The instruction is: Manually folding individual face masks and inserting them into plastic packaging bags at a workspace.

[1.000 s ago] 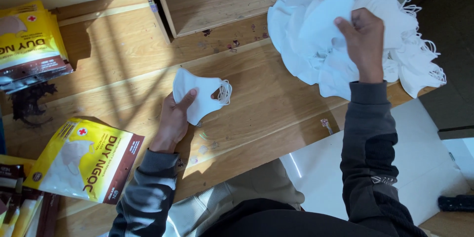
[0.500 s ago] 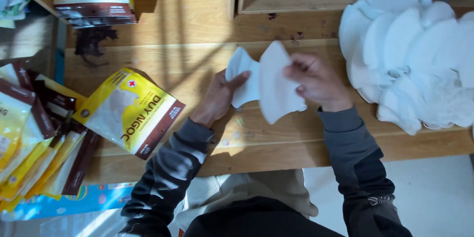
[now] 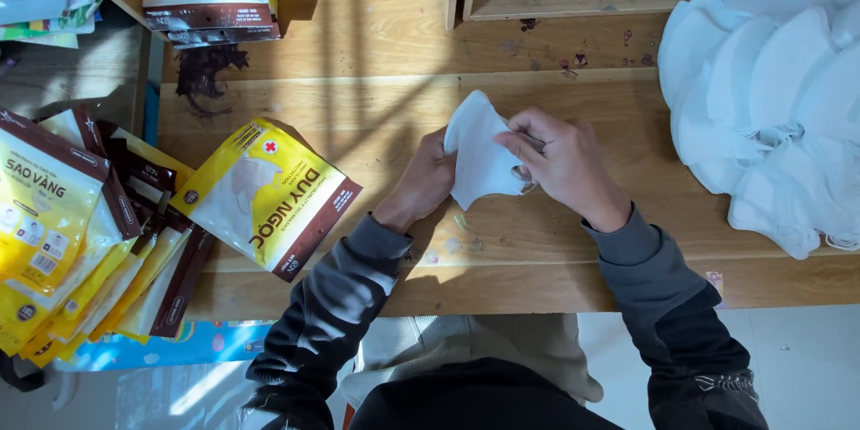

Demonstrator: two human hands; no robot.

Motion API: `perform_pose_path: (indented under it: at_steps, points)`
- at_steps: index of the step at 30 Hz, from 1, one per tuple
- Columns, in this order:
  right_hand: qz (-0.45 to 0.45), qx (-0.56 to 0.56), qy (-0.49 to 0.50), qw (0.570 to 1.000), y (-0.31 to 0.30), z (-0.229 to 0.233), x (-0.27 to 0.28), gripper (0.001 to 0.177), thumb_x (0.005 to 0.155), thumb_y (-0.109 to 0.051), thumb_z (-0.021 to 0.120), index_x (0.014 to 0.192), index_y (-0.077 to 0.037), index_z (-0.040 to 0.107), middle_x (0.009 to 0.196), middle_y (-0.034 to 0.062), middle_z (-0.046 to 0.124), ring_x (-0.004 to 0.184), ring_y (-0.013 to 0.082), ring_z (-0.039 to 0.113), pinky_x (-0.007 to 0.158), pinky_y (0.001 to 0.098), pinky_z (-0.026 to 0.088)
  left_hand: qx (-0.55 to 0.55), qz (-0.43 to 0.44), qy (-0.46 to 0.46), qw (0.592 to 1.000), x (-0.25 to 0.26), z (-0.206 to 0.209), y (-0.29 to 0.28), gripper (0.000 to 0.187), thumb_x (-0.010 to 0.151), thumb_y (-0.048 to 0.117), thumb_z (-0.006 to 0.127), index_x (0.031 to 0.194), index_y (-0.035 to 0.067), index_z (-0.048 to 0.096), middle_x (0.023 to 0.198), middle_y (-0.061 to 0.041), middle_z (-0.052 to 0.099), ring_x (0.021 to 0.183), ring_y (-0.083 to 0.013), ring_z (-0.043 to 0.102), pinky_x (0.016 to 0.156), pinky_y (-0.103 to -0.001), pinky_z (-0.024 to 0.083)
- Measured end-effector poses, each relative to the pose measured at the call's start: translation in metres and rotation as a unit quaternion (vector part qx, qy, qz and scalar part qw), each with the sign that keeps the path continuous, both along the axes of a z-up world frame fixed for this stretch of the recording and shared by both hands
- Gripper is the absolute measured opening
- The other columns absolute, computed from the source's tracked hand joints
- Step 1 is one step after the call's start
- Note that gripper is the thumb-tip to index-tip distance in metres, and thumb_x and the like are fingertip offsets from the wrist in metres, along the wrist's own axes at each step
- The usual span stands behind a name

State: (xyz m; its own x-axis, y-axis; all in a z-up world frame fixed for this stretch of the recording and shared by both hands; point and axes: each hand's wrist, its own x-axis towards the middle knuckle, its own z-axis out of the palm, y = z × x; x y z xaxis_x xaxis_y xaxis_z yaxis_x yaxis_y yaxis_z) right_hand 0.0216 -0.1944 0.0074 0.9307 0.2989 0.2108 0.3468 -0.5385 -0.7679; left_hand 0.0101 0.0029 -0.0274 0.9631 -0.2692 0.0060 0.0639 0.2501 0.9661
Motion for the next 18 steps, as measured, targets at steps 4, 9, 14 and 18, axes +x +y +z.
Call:
perform_pose_path:
  at_steps: [4,9,14,18]
  points:
    - [0.01,-0.003,-0.074,0.997,0.002,-0.004,0.002,0.016,0.098,-0.013,0.076,0.092,-0.001,0.068,0.048,0.0075,0.062,0.038,0.0151,0.059,0.04,0.0226,0.045,0.002,-0.023,-0.018,1.0,-0.002,0.01,0.001,0.014,0.1,0.017,0.062,0.09,0.01,0.068,0.075,-0.001,0.063,0.07,-0.0126,0.059,0.07,-0.029,0.049]
    - [0.003,-0.017,-0.024,1.0,-0.001,-0.01,0.004,0.016,0.1,-0.016,0.072,0.095,-0.002,0.067,0.047,0.0075,0.062,0.038,0.016,0.061,0.04,0.0237,0.046,0.039,-0.027,-0.021,0.999,-0.004,0.009,0.003,0.014,0.101,0.015,0.06,0.09,0.01,0.067,0.075,-0.001,0.062,0.072,-0.0116,0.059,0.07,-0.029,0.049]
    - [0.0,-0.022,-0.012,1.0,-0.001,-0.005,0.004,0.017,0.101,-0.016,0.072,0.095,-0.001,0.066,0.047,0.0073,0.062,0.037,0.0153,0.06,0.04,0.0221,0.044,0.056,-0.033,-0.024,0.998,-0.005,0.016,0.005,0.016,0.102,0.012,0.054,0.092,0.008,0.066,0.076,-0.002,0.062,0.072,-0.0129,0.058,0.071,-0.03,0.049]
    - [0.0,-0.022,-0.01,1.0,0.0,-0.003,0.005,0.02,0.103,-0.018,0.071,0.094,-0.001,0.065,0.045,0.0068,0.061,0.037,0.0159,0.06,0.041,0.0223,0.044,0.003,-0.015,0.032,0.999,-0.007,0.022,0.004,0.05,0.106,0.051,0.042,0.098,0.009,0.066,0.074,-0.002,0.064,0.07,-0.0108,0.064,0.069,-0.027,0.055]
